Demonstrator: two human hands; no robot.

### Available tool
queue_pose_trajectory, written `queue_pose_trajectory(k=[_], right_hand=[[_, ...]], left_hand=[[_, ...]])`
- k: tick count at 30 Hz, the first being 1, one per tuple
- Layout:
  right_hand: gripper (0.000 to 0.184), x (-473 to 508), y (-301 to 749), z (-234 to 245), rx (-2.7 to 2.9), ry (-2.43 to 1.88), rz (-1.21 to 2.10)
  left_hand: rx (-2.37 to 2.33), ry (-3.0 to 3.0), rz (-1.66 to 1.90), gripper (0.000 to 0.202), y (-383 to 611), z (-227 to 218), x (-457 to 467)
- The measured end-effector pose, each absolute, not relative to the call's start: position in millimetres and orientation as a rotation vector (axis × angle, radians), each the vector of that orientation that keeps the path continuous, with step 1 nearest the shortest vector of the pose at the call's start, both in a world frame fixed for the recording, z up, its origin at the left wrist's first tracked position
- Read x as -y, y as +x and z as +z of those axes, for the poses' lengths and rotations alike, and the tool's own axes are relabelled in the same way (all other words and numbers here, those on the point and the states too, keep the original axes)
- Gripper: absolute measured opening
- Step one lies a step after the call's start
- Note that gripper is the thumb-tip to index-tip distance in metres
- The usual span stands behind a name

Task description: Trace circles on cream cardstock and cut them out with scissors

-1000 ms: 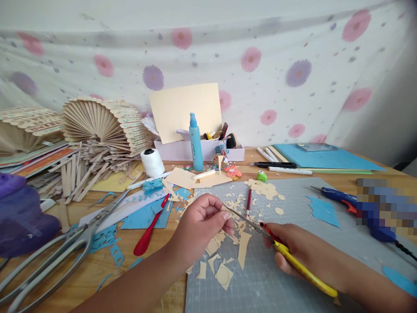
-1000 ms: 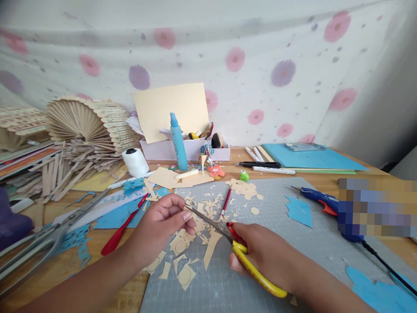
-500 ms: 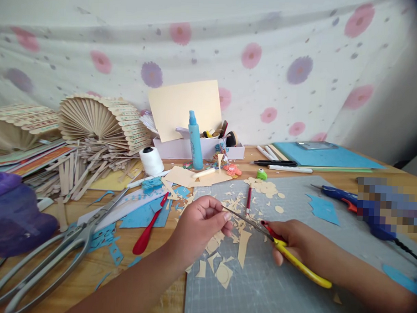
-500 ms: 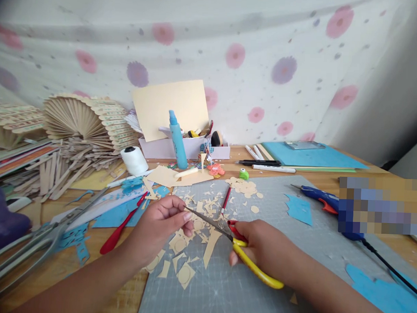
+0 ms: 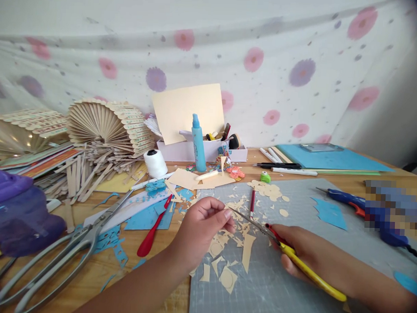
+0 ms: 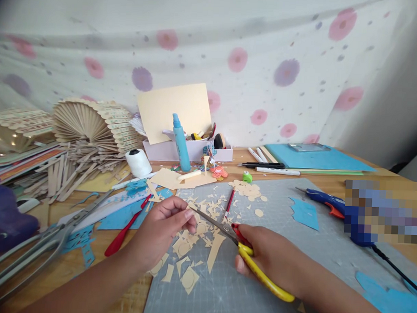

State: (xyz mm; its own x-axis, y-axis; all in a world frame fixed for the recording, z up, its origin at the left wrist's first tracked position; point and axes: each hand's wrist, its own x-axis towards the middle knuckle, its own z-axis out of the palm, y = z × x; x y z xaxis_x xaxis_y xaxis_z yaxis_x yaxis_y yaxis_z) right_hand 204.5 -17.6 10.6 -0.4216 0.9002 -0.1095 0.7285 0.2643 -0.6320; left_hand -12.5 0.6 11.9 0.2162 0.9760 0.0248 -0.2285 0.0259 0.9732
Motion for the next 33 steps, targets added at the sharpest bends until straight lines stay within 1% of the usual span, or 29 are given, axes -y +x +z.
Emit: queue_pose_trajectory(k=[11, 13, 16, 21, 25, 30, 33], right_hand=[[0.01, 14.6, 199.6, 11.9, 2.323, -1.372, 1.131], [0.012, 13.1, 200.7, 9.4, 2.304, -1.342, 1.146], [0.015, 11.1, 200.5, 7.7, 2.282, -1.317, 1.15], [0.014, 11.0, 198.0, 9.5, 2.255, -1.328, 1.189], [0.016, 10.9, 198.3, 6.3, 2.265, -1.293, 1.144], [0.005, 9.6, 198.1, 8.5, 2.274, -1.416, 1.113], [0.008, 12.1, 197.7, 13.6, 2.307, -1.406, 1.102]], left_hand=[[-0.853, 1.169, 1.131, 0.013, -11.1, 10.0, 0.0], [-0.847, 1.194, 1.136, 0.013, -12.2, 9.7, -0.6], [-0.832, 1.214, 1.133, 0.013, -13.1, 9.3, -0.7], [-0.803, 1.186, 1.146, 0.015, -12.3, 9.8, 1.6], [-0.809, 1.192, 1.14, 0.015, -12.1, 10.1, 3.3], [-0.852, 1.252, 1.123, 0.013, -13.6, 8.8, 1.9], [-0.889, 1.289, 1.11, 0.012, -14.4, 7.7, -0.1]])
